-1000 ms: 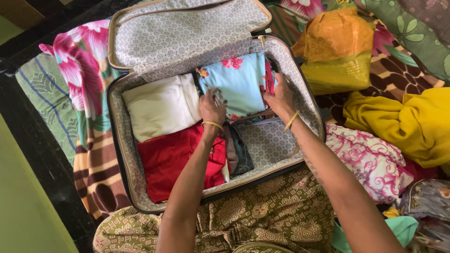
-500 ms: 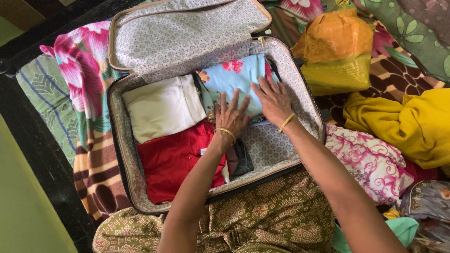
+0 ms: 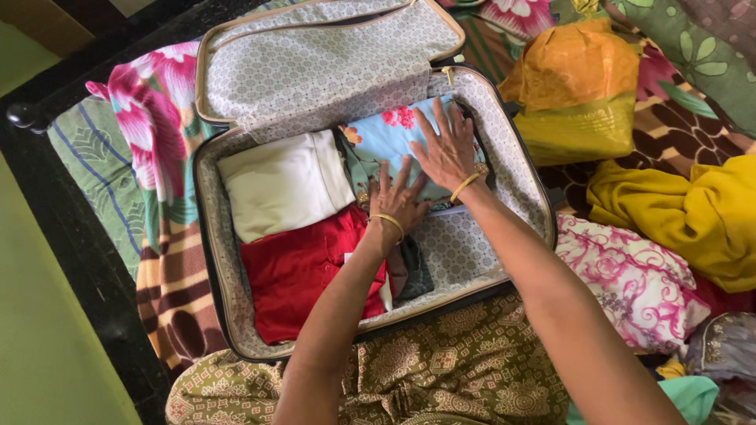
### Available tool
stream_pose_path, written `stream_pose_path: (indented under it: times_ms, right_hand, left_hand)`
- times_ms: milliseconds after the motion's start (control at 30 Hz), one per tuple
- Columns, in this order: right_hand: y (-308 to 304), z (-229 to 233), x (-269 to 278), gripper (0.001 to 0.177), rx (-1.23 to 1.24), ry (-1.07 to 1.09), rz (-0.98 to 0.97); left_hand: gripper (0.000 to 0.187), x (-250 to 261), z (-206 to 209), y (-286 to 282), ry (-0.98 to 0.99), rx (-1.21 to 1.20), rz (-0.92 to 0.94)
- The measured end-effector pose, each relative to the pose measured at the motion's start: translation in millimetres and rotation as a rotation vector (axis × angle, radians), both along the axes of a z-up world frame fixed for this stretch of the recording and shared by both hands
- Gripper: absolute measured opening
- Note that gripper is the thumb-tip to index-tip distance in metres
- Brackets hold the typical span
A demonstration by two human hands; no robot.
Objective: The person folds various garments and places them into an open suitcase. They handle a green patterned cloth, a beige top, a light blue floral top, a mint green top, and a yellow top, arranging them neatly inside the luggage.
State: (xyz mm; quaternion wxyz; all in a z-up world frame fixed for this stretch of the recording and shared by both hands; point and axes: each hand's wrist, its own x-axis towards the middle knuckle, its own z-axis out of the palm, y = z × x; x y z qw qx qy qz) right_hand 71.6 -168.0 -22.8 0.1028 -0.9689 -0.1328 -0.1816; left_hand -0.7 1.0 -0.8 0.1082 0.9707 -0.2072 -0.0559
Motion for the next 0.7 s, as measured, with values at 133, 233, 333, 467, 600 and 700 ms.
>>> stream_pose_path:
  times_ms: [133, 233, 333, 467, 600, 700]
  right_hand:
    - [6, -10, 6, 0.068, -0.037, 0.252, -0.109]
    - [4, -14, 8, 0.07, -0.015, 0.323, -0.131]
    - [1, -14, 11, 0.071, -0.002, 0.34, -0.145]
    - [3, -18, 6, 0.073, 0.015, 0.382, -0.149]
    - [-1, -19, 9, 0.073, 0.01, 0.33, -0.124]
    - [-1, -25, 14, 0.074, -0.012, 0.337, -0.114]
  left_hand:
    - [0.069, -5, -15, 1, -0.082, -0.03, -0.006]
    - [0.053, 1, -29, -5, -0.034, -0.009, 0.023]
    - [0.067, 18, -32, -13, -0.232, -0.051, 0.133]
    - [0.113, 45, -19, 1, -0.191, -0.099, 0.072]
    - [0.14, 68, 2, 10, 0.049, -0.062, 0.117]
    - [0.148, 73, 5, 13, 0.177, 0.003, 0.139]
